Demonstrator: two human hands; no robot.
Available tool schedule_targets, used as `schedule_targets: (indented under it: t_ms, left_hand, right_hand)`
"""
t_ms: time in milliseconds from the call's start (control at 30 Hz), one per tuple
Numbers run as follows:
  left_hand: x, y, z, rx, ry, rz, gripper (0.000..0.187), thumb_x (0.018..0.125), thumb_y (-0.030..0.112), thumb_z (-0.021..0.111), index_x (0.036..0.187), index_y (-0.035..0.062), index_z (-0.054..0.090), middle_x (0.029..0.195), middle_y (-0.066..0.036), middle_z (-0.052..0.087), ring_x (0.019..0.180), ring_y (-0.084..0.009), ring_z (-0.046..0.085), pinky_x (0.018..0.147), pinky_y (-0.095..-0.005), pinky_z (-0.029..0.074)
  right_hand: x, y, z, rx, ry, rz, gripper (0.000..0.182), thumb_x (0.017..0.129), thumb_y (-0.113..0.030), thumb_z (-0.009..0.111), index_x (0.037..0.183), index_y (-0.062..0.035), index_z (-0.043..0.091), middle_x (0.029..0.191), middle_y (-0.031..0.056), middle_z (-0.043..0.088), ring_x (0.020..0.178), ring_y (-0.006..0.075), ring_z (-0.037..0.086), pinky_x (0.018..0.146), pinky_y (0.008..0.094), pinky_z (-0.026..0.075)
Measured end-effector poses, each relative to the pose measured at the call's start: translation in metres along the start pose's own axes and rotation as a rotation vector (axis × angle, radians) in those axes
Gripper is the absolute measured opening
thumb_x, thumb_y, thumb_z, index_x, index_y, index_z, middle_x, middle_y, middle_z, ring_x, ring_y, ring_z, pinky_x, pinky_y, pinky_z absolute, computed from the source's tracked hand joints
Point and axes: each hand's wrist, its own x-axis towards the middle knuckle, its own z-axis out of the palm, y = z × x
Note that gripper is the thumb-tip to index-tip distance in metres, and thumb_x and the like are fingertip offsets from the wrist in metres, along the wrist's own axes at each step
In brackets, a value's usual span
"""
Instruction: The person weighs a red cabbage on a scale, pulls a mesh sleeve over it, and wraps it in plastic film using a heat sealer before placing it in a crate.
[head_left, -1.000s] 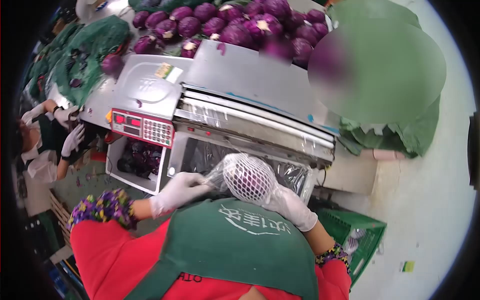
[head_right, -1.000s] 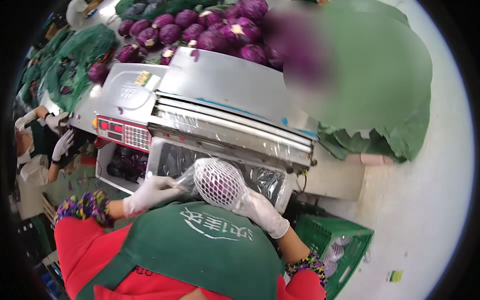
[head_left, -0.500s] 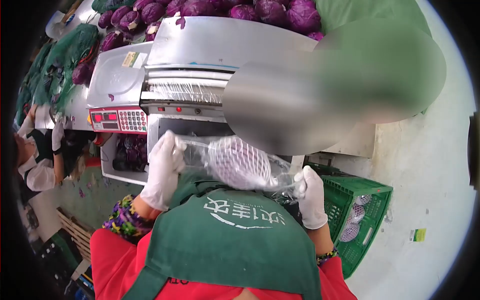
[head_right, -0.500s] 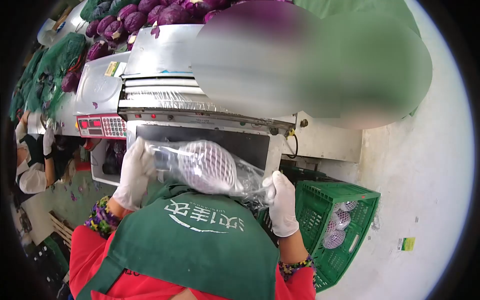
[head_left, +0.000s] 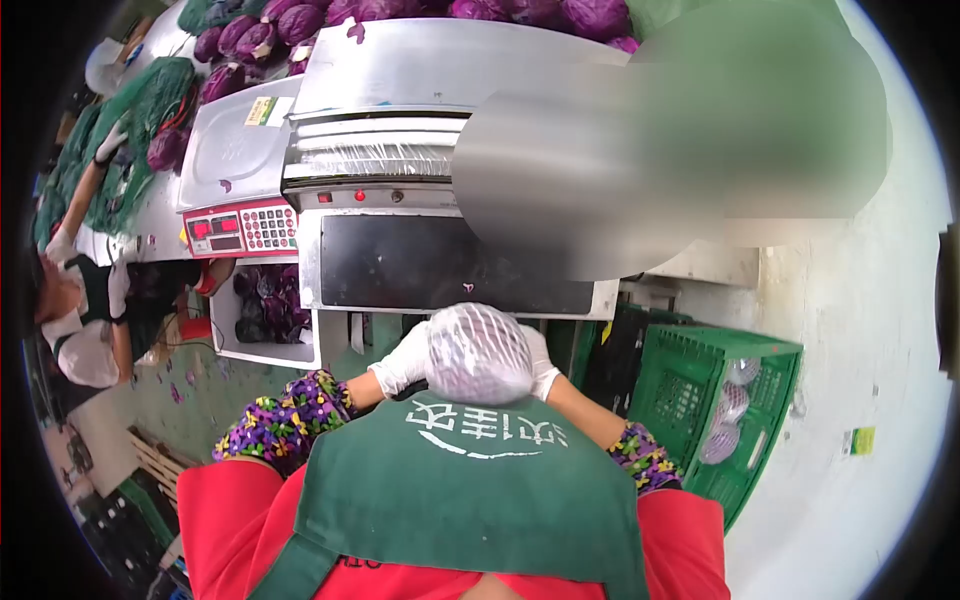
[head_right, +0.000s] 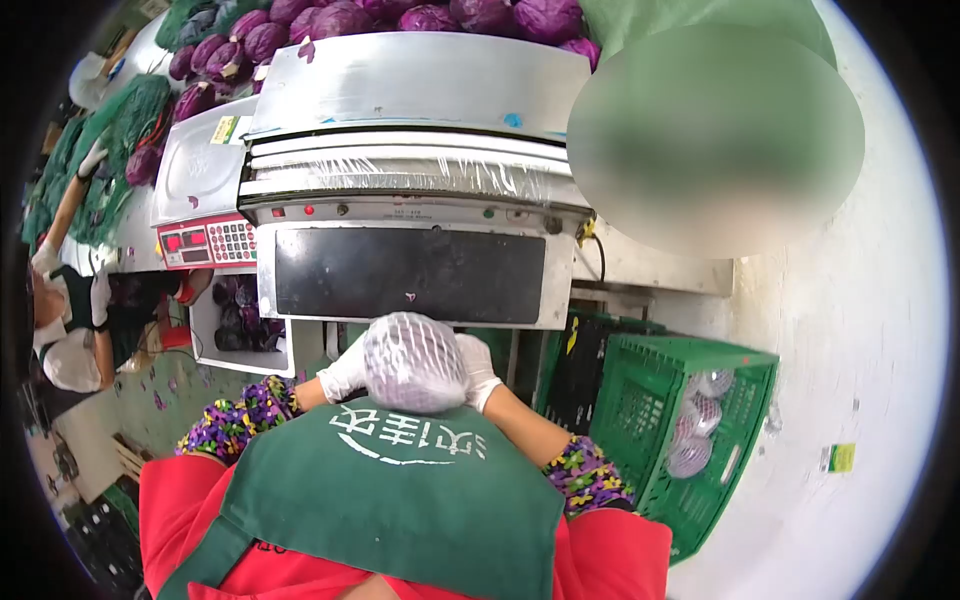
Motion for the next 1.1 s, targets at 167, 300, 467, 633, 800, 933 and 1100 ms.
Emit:
schedule_targets:
  t_ms: [167, 300, 467, 633, 800, 933, 1100]
  left_hand:
    - [-0.015, 0.104, 0.025, -0.197, 0.222, -0.074, 0.017, 0.096, 0.018, 0.058, 0.089, 0.0063, 0.047, 0.078, 0.004, 0.046, 0.076, -0.0035, 0.045, 0.067, -0.0224, 0.042]
    - [-0.031, 0.129, -0.018, -0.126, 0.04, -0.305, 0.047, 0.102, 0.042, 0.043, 0.086, 0.002, 0.06, 0.084, -0.006, 0.063, 0.08, -0.0089, 0.057, 0.078, -0.027, 0.048]
    - [-0.052, 0.129, -0.037, -0.347, -0.014, -0.219, 0.071, 0.101, 0.057, 0.023, 0.098, -0.0024, 0.061, 0.104, -0.013, 0.064, 0.101, -0.021, 0.061, 0.097, -0.036, 0.046]
    - [-0.067, 0.155, -0.032, 0.307, -0.01, 0.394, 0.034, 0.096, 0.025, 0.045, 0.091, 0.0, 0.068, 0.096, -0.013, 0.066, 0.102, -0.0269, 0.054, 0.093, -0.0366, 0.041]
    - [-0.074, 0.149, -0.012, 0.25, 0.014, 0.322, 0.038, 0.097, 0.036, 0.044, 0.094, 0.0035, 0.064, 0.132, -0.021, 0.052, 0.126, -0.0298, 0.046, 0.109, -0.039, 0.032]
    - [-0.077, 0.133, 0.003, -0.2, 0.105, -0.049, 0.058, 0.101, 0.053, 0.029, 0.121, 0.0041, 0.053, 0.123, -0.015, 0.058, 0.113, -0.0239, 0.057, 0.103, -0.0392, 0.042]
    - [-0.006, 0.102, 0.057, -0.262, -0.133, -0.137, 0.06, 0.101, 0.053, 0.03, 0.136, 0.0065, 0.045, 0.135, -0.011, 0.053, 0.125, -0.0248, 0.05, 0.107, -0.0417, 0.038]
  right_hand:
    - [0.004, -0.178, -0.058, -0.846, 0.378, -0.369, 0.021, 0.089, -0.029, 0.058, 0.077, -0.0135, 0.051, 0.063, 0.0027, 0.056, 0.054, 0.0195, 0.061, 0.049, 0.0332, 0.049]
    - [0.006, -0.205, -0.048, -0.955, 0.465, -0.323, 0.021, 0.088, -0.03, 0.06, 0.077, -0.0145, 0.052, 0.064, 0.0021, 0.055, 0.056, 0.0181, 0.061, 0.049, 0.0327, 0.048]
    - [0.016, -0.213, -0.025, -0.634, 0.621, -0.473, 0.013, 0.084, -0.022, 0.066, 0.079, -0.0142, 0.056, 0.069, 0.0022, 0.058, 0.059, 0.0211, 0.062, 0.053, 0.0332, 0.05]
    - [0.022, -0.189, 0.023, 1.001, -0.004, -0.05, 0.005, 0.091, -0.01, 0.06, 0.094, -0.0064, 0.062, 0.088, 0.0038, 0.062, 0.082, 0.0064, 0.057, 0.073, 0.0246, 0.048]
    - [0.018, -0.181, 0.045, 1.232, -0.291, -0.227, 0.019, 0.09, -0.017, 0.056, 0.101, -0.0025, 0.057, 0.099, 0.0045, 0.058, 0.092, 0.0107, 0.054, 0.079, 0.0292, 0.046]
    - [-0.041, -0.16, -0.001, 0.879, 0.243, 0.151, 0.026, 0.098, -0.03, 0.054, 0.107, -0.006, 0.053, 0.1, 0.0026, 0.056, 0.093, 0.0123, 0.059, 0.072, 0.0272, 0.05]
    - [-0.129, -0.15, -0.039, 0.47, 0.707, -0.176, 0.074, 0.092, -0.03, 0.065, 0.144, 0.0044, 0.025, 0.136, 0.019, 0.044, 0.129, 0.0248, 0.041, 0.112, 0.0344, 0.029]
